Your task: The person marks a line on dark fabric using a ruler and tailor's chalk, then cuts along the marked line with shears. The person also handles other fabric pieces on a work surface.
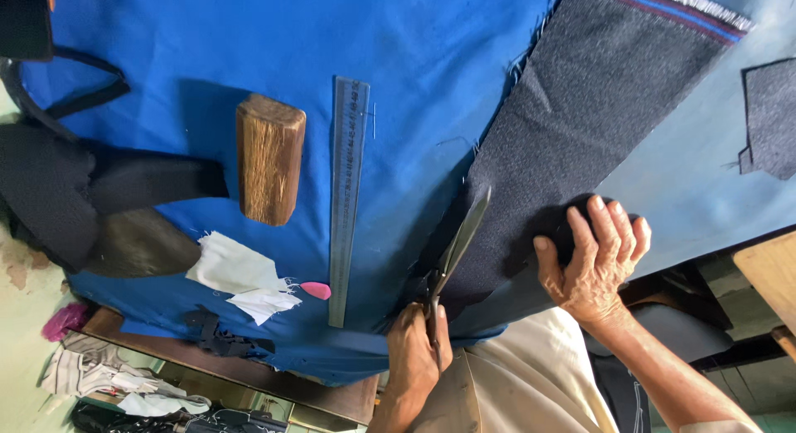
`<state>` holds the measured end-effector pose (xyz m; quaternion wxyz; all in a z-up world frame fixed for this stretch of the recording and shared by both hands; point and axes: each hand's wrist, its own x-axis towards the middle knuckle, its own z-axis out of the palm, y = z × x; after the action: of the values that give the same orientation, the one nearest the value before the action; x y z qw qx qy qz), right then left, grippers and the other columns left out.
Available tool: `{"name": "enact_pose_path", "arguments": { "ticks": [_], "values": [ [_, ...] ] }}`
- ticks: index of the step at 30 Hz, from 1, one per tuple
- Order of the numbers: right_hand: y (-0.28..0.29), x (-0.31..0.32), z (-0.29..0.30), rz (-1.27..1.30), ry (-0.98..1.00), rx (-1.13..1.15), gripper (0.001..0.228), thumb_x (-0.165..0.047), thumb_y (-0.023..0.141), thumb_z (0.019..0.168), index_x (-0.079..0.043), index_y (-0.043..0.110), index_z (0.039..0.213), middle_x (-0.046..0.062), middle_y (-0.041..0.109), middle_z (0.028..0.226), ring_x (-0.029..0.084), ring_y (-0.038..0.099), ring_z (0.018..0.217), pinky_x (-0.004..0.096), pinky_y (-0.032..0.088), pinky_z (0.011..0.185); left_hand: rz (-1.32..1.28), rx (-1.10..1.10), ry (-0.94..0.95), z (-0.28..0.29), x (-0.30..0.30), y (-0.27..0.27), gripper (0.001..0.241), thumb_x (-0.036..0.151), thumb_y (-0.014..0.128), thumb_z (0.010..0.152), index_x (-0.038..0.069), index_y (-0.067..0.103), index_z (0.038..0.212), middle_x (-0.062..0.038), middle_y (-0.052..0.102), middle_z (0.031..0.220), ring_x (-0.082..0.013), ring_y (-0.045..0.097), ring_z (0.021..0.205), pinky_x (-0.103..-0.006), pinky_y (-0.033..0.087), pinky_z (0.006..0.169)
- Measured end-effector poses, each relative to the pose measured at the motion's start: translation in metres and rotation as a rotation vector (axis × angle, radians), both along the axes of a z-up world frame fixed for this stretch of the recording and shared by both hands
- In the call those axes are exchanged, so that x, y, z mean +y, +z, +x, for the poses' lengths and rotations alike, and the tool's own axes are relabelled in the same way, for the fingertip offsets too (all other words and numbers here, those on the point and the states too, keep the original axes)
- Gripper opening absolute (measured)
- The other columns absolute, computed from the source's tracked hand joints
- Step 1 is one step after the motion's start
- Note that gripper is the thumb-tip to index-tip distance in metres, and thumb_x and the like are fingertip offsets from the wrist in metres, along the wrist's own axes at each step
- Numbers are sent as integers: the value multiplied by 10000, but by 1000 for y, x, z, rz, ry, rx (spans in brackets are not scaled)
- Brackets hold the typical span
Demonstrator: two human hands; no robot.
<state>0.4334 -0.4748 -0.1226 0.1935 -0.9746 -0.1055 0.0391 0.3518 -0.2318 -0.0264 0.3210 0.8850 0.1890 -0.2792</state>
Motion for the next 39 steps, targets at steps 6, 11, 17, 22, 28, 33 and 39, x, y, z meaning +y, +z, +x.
{"name": "enact_pose_path", "arguments": {
  "ticks": [6,11,17,22,28,33,39],
  "values": [
    [0,-2,-2,8,-9,6,507,-433,631,1041,3,689,1293,220,607,1415,399,532,1360,560,283,1199,-15,10,26,25,-14,-3,287,198,539,1020,34,550,785,-125,581,727,-341,595,673,-442,482,648],
    [0,-2,-4,-7,-15,17,493,-444,649,1026,-18,697,1269,205,612,1399,383,533,1343,556,286,1192,9,-41,8,20,-13,-6,394,187,601,1012,56,474,663,-114,533,588,-324,558,493,-421,423,486],
    [0,-2,-1,-3,-9,17,486,-437,664,1017,-25,693,1274,190,610,1396,379,544,1336,547,292,1195,22,20,25,40,-21,0,322,217,569,1011,48,546,739,-124,582,686,-359,603,637,-461,481,604],
    [1,-1,-2,-16,-25,27,474,-441,657,1013,-39,696,1263,171,608,1392,353,531,1342,537,290,1196,2,-25,29,63,-32,-5,299,198,539,1022,24,529,779,-143,569,736,-365,578,697,-459,474,674],
    [-2,-2,-4,-15,-21,24,474,-444,651,1009,-38,698,1248,171,604,1375,355,530,1327,545,298,1175,71,-41,40,57,-34,-9,424,211,608,1008,71,483,628,-100,522,541,-312,537,450,-409,408,440],
    [-3,-4,-8,-2,-24,41,478,-447,658,1005,-45,689,1262,165,598,1387,349,516,1348,540,283,1192,33,-7,42,70,-38,-7,347,209,579,1013,38,517,717,-137,582,672,-357,587,605,-448,463,585],
    [-4,-5,-9,-2,-24,39,463,-434,640,1009,-47,694,1258,161,599,1382,344,517,1347,526,276,1197,19,-19,64,90,-46,-9,316,207,566,1018,18,555,766,-142,606,723,-343,605,668,-422,502,638]
  ]
}}
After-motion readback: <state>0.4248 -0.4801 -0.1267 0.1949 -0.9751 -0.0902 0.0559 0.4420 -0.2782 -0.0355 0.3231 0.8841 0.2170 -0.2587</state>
